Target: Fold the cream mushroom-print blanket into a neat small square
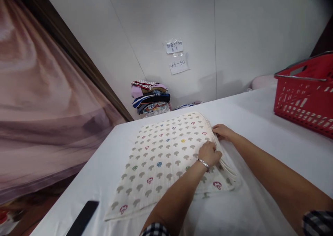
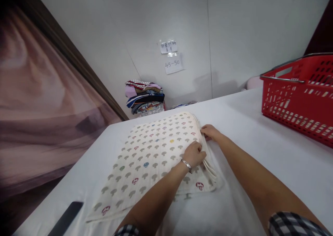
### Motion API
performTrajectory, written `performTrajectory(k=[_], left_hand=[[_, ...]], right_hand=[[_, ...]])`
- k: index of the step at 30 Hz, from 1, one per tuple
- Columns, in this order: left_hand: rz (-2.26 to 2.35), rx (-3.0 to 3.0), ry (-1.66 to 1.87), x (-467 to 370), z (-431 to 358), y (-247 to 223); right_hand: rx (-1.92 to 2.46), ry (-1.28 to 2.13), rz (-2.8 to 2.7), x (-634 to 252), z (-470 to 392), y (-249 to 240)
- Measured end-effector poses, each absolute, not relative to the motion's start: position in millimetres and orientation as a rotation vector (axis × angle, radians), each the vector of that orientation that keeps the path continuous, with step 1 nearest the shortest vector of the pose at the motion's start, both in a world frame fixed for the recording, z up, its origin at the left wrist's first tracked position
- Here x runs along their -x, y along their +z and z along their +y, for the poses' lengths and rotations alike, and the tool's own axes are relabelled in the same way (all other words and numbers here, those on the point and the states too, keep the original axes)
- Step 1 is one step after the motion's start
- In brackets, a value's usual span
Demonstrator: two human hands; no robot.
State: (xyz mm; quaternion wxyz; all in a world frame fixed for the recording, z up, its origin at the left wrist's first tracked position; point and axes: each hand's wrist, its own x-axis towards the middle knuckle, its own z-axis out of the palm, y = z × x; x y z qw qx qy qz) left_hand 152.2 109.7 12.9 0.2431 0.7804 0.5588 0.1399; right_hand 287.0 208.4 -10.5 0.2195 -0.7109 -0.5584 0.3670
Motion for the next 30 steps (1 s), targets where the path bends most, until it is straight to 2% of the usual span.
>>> performTrajectory(k=[5, 16, 24, 30], left_hand=[[1.530, -2.134, 0.492, -153, 111, 8], [1.579, -2.126, 0.417, -160, 113, 5], [1.558, -2.111, 0.534, -161, 107, -1], [1.543, -2.116, 0.609, -160, 102, -7]], right_hand=[[1.946, 0.994, -1.534, -291, 220, -9], [2.016, 0.974, -1.622, -311, 225, -15], [2.087, 0.665, -1.802, -295, 271, -8], [2.155, 0.555, -1.787, -287, 293, -9]])
